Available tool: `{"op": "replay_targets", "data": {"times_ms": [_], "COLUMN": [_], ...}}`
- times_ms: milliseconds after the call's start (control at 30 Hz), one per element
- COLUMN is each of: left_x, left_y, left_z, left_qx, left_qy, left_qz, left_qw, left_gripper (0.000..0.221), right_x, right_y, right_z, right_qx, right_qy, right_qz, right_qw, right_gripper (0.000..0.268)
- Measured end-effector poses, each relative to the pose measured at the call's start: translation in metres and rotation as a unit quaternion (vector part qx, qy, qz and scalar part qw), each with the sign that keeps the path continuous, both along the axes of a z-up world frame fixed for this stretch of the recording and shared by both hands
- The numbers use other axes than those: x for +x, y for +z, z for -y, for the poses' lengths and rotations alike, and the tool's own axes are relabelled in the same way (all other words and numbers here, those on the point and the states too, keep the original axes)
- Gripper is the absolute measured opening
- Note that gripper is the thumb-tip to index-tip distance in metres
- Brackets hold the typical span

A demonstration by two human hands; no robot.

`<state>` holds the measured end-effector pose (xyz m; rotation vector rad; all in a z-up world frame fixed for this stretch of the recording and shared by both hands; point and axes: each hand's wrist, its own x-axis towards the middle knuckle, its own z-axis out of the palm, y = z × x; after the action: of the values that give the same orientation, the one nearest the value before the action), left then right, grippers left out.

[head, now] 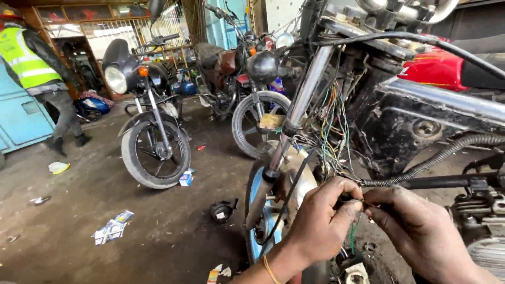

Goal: Finalizing the headlight wiring on a motorcycle by stripping wires with pliers and twisting them together.

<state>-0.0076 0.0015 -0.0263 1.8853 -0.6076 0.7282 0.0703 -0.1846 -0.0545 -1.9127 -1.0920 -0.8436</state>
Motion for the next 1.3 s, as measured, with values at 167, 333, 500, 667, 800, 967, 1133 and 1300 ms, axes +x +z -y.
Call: {"op": "replay_targets", "data": {"times_ms": [167,333,500,667,800,967,1133,1300], "left_x": [0.004,0.008,0.006,0.006,0.001,0.002,0.002,-0.001], "left_y": [0.001,0.000,0.001,0.002,0.004,0.002,0.002,0.005], "left_z": [-0.002,0.001,0.005,0.004,0.001,-0.002,0.002,0.005], "left_qx": [-0.052,-0.097,-0.069,0.074,0.134,0.059,0.019,0.078], "left_qy": [-0.066,-0.117,-0.062,0.024,0.043,0.045,0.024,0.048], "left_qz": [-0.109,-0.139,-0.080,0.097,0.126,0.076,0.051,0.109], "left_qw": [0.990,0.979,0.993,0.992,0.982,0.994,0.998,0.990], "left_gripper": [0.003,0.003,0.006,0.008,0.009,0.003,0.004,0.006], "right_x": [-0.008,-0.014,-0.022,-0.014,0.005,-0.013,-0.016,-0.018], "right_y": [0.018,0.029,0.036,0.029,0.021,0.026,0.029,0.029], "right_z": [-0.001,0.003,0.003,-0.008,-0.008,-0.002,0.002,0.003], "right_qx": [-0.005,-0.036,-0.047,0.093,0.206,0.130,-0.018,-0.008], "right_qy": [0.052,0.088,0.091,0.118,0.288,0.135,0.078,0.107], "right_qz": [0.071,0.134,0.146,-0.326,-0.699,-0.388,0.037,0.033], "right_qw": [0.996,0.986,0.984,0.934,0.621,0.902,0.996,0.994], "right_gripper": [0.015,0.017,0.016,0.014,0.003,0.008,0.015,0.019]}}
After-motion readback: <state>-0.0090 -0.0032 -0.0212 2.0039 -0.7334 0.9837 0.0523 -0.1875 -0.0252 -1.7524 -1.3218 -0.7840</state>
